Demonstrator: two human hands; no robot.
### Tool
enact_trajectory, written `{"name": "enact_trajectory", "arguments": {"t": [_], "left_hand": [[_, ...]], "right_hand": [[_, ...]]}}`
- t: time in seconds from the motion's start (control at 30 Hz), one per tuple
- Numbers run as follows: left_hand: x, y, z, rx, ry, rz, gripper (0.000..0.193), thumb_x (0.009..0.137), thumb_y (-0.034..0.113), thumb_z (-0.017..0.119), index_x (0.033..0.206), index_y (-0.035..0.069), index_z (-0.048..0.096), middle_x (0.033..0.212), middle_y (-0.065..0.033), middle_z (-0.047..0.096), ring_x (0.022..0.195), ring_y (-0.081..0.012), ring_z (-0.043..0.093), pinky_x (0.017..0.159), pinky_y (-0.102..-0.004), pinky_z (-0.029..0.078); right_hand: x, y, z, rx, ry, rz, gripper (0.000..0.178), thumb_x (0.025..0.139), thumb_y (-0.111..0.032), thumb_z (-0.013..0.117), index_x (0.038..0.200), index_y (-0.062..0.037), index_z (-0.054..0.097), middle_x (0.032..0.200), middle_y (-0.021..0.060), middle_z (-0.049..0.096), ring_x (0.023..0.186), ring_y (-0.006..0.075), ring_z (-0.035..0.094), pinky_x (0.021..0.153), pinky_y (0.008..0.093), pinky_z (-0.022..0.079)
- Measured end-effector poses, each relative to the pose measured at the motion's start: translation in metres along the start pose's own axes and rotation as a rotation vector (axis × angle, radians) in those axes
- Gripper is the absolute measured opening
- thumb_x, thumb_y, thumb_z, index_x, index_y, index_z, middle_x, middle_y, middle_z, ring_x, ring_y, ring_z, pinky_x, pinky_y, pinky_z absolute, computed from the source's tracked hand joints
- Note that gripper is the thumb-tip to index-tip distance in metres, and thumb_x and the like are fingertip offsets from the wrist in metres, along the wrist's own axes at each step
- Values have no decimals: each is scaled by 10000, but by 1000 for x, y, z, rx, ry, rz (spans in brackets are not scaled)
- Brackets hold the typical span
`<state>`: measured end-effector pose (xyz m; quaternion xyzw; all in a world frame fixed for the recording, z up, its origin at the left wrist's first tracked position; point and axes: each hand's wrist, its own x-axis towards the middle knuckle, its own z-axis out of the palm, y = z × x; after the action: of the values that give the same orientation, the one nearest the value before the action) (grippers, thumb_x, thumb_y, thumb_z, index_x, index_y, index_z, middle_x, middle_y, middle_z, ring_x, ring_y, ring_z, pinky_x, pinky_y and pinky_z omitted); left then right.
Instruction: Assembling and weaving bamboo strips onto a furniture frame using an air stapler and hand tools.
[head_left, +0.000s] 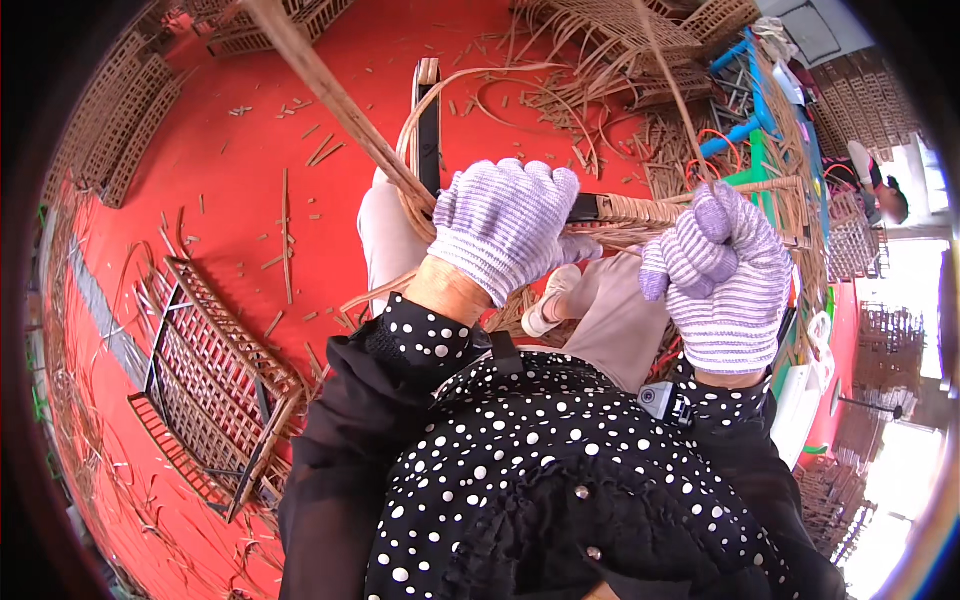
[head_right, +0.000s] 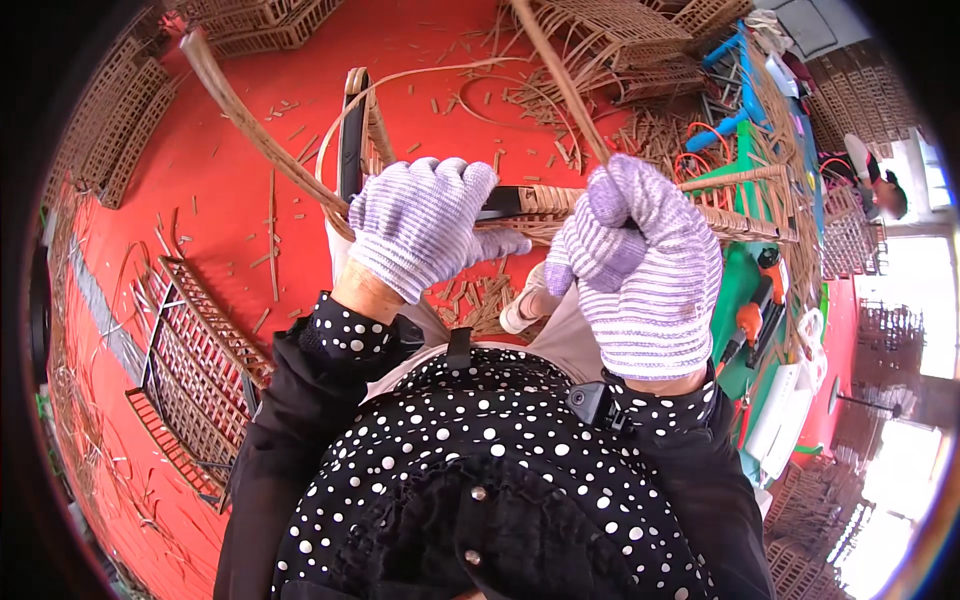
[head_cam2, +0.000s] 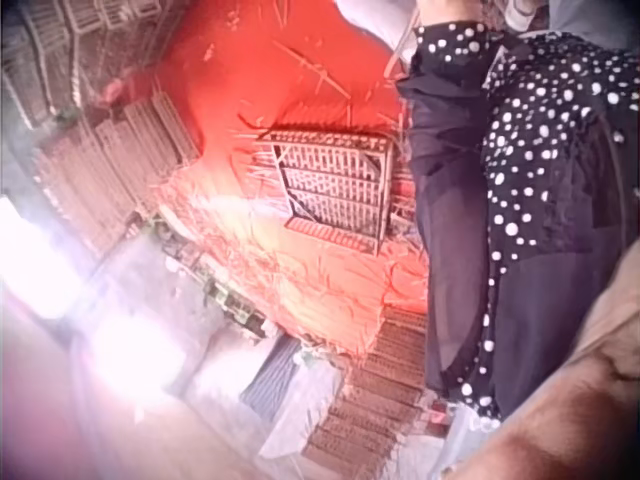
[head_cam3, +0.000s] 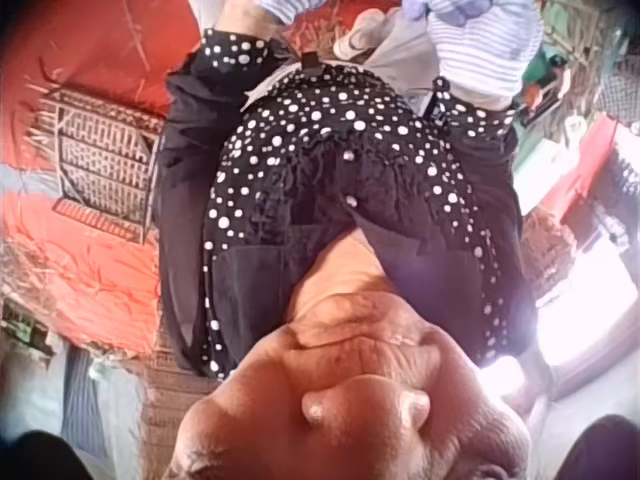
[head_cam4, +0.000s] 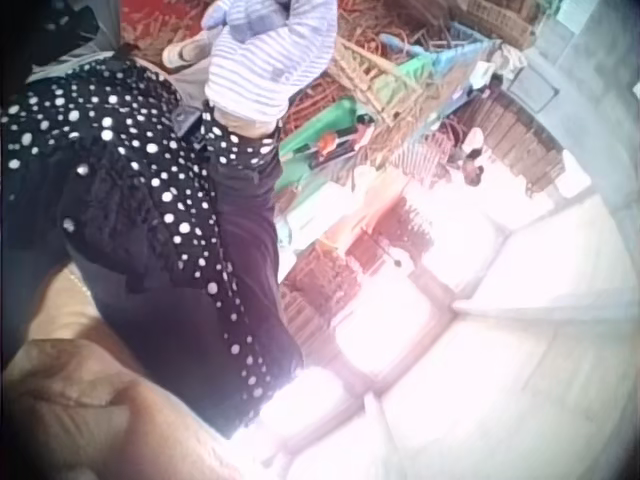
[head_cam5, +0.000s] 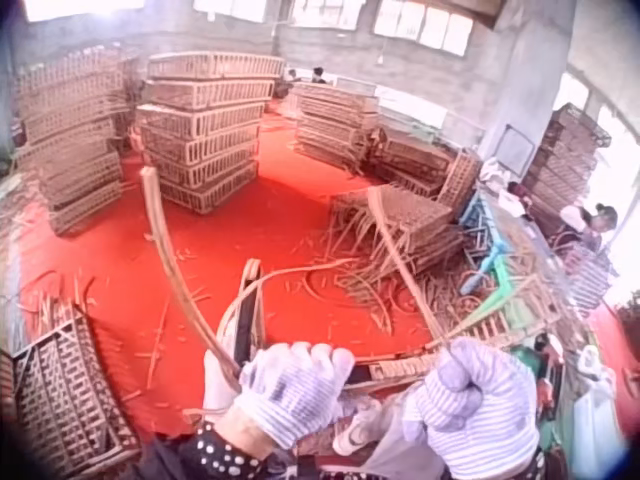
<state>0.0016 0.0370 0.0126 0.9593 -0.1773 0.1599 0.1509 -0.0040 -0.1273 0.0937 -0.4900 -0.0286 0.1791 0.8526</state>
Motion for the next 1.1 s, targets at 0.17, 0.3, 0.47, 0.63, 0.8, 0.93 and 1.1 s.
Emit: {"name": "enact_trajectory", "arguments": {"t": [0.17, 0.3, 0.47, 0.63, 0.8, 0.93, 1.1], "left_hand": [[-11, -5, 6, 8, 107, 30, 541, 640, 590, 633, 825, 87, 558, 695, -60, 589, 648, -223, 608, 537, -342, 479], [-8, -7, 9, 60, 141, 94, 461, 708, 536, 611, 813, 92, 550, 678, -60, 584, 632, -228, 607, 533, -344, 482], [15, -19, 9, -26, 41, 87, 336, 824, 451, 519, 945, 140, 565, 766, -78, 630, 695, -277, 626, 567, -393, 499], [43, -25, -3, 5, -135, 28, 300, 852, 399, 506, 945, 119, 559, 804, -110, 631, 764, -320, 610, 645, -430, 480], [53, -18, -12, 141, -231, -2, 310, 846, 375, 517, 952, 88, 569, 854, -130, 633, 806, -321, 612, 688, -431, 483], [32, -17, 1, 14, -52, 47, 400, 775, 473, 574, 884, 88, 562, 779, -100, 616, 751, -293, 615, 637, -415, 491], [23, 5, 5, 41, -38, -49, 526, 676, 599, 605, 831, 97, 585, 762, -76, 619, 714, -250, 629, 612, -389, 498]], "right_hand": [[-12, -1, 1, -497, 69, -153, 295, 929, -259, 406, 681, -100, 426, 436, -54, 295, 360, 111, 321, 444, 351, 413], [-15, -10, -17, -46, -66, -87, 200, 822, -15, 526, 679, -67, 395, 556, -11, 359, 442, 109, 388, 441, 264, 393], [15, -12, -3, -362, -1, -137, 234, 874, -151, 476, 666, -90, 387, 519, -44, 275, 429, 103, 319, 444, 286, 377], [60, -27, -3, -274, -34, -56, 295, 936, -251, 411, 898, -11, 578, 704, 69, 596, 615, 211, 577, 602, 367, 494], [73, -19, -4, -138, -183, -73, 293, 943, -270, 405, 869, -24, 544, 706, 65, 583, 623, 169, 568, 639, 335, 510], [69, -11, 1, 112, -131, -36, 289, 909, -241, 398, 641, -136, 377, 497, -64, 226, 411, 95, 257, 495, 318, 379], [28, -15, -4, -31, -1, -62, 410, 897, -221, 380, 513, -195, 236, 423, -45, 202, 341, 119, 225, 437, 344, 356]]}}
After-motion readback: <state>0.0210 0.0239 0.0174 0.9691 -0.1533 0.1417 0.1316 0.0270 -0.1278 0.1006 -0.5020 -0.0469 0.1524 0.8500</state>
